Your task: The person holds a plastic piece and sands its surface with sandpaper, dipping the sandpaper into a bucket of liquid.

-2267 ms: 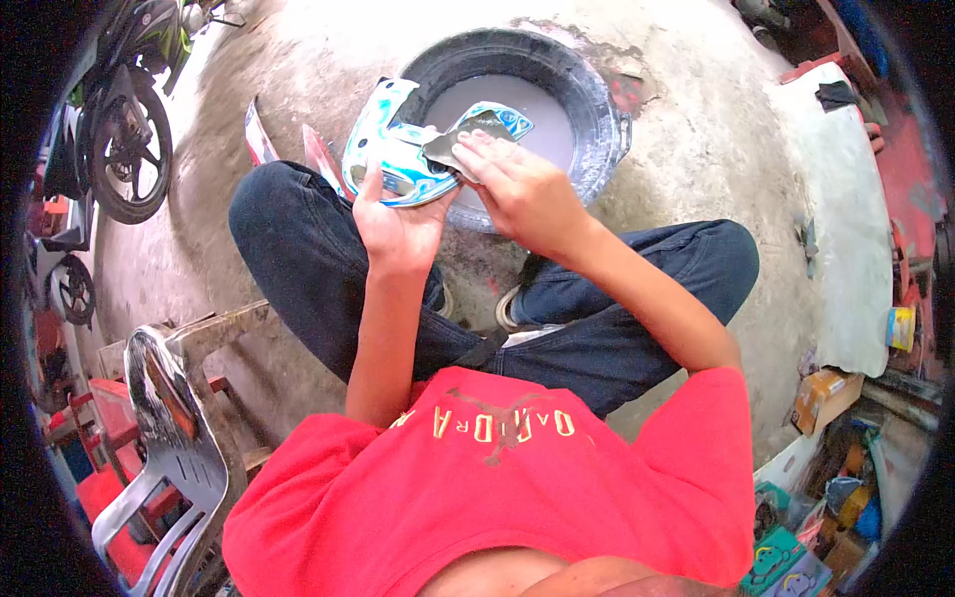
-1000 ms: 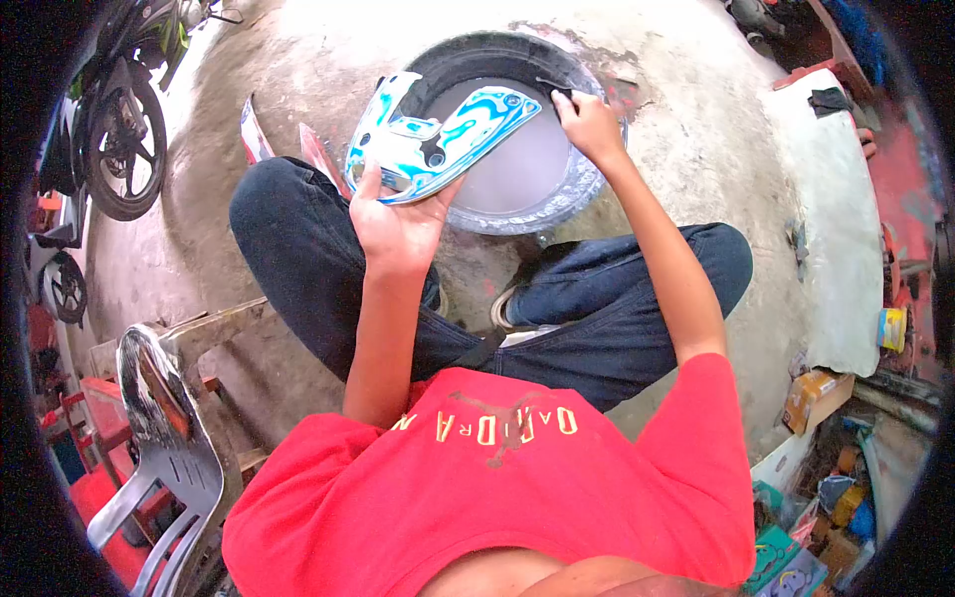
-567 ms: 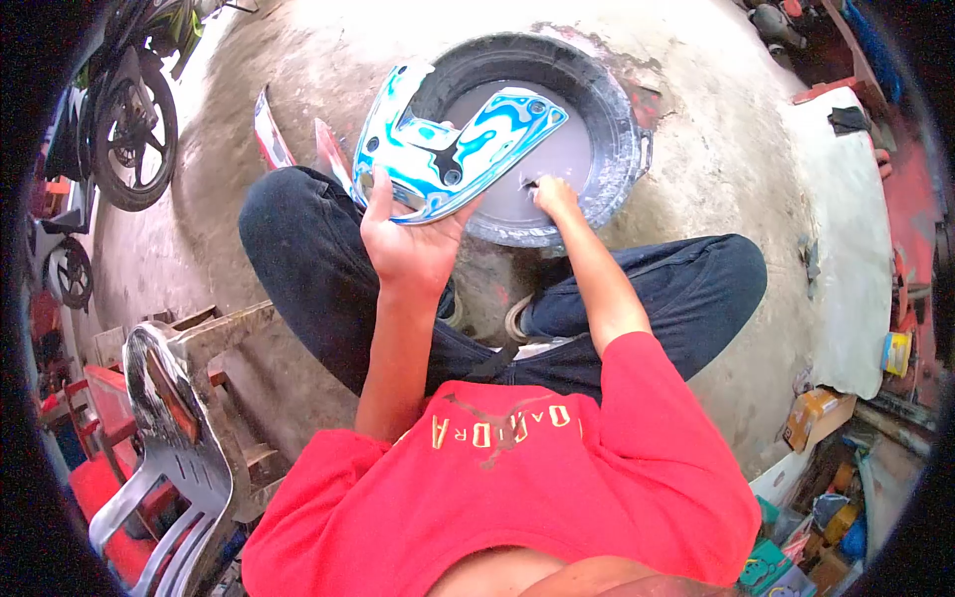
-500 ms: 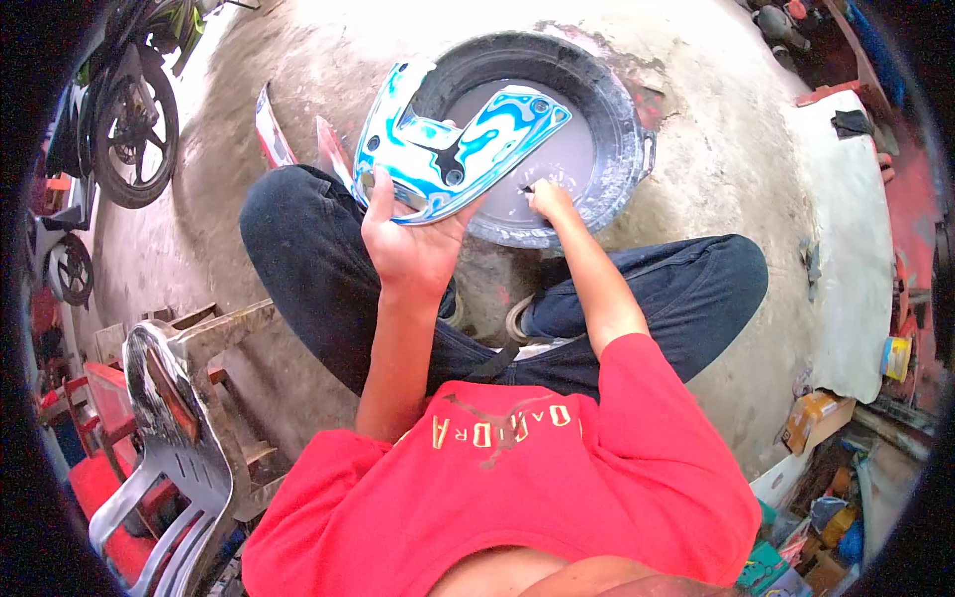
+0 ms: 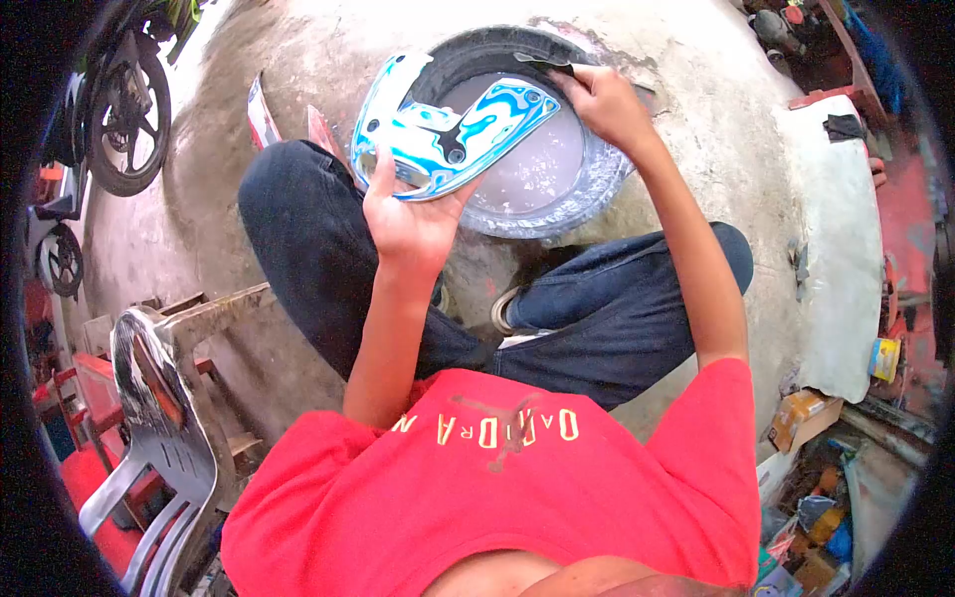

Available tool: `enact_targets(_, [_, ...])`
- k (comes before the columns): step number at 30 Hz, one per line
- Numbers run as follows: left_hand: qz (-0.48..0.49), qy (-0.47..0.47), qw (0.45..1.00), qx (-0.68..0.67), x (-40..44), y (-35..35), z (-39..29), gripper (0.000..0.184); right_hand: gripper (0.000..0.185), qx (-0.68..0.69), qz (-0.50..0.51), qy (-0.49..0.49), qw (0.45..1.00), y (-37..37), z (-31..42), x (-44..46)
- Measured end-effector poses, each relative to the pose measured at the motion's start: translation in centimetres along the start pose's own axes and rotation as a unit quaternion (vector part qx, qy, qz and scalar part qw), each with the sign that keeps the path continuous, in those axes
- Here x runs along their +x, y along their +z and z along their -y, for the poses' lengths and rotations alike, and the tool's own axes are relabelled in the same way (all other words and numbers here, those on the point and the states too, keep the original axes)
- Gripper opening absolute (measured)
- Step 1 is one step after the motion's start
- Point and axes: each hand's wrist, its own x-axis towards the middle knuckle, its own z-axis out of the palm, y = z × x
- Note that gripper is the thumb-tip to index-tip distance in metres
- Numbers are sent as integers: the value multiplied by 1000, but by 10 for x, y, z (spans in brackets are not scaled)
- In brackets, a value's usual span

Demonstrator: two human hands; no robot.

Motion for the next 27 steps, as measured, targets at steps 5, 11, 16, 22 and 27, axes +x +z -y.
enact_targets(5, [-33, -7, 999, -3, 3, -13, 6, 53, 29, -5, -94, -227, 969, 47, 56, -55])
enact_targets(11, [-52, 3, 998, 21, 7, -26, 11, 51, 34, -20, -52, -297, 953, 67, 75, -72])
enact_targets(16, [-50, -7, 998, 25, 4, -18, 14, 50, 30, 59, 12, -66, 996, 45, 61, -54])
enact_targets(22, [-64, 20, 995, 70, 4, -11, 15, 52, 34, 0, -61, -261, 963, 70, 79, -83])
enact_targets(27, [-57, 13, 996, 63, 0, -3, 12, 52, 28, 45, -61, -80, 994, 53, 52, -59])
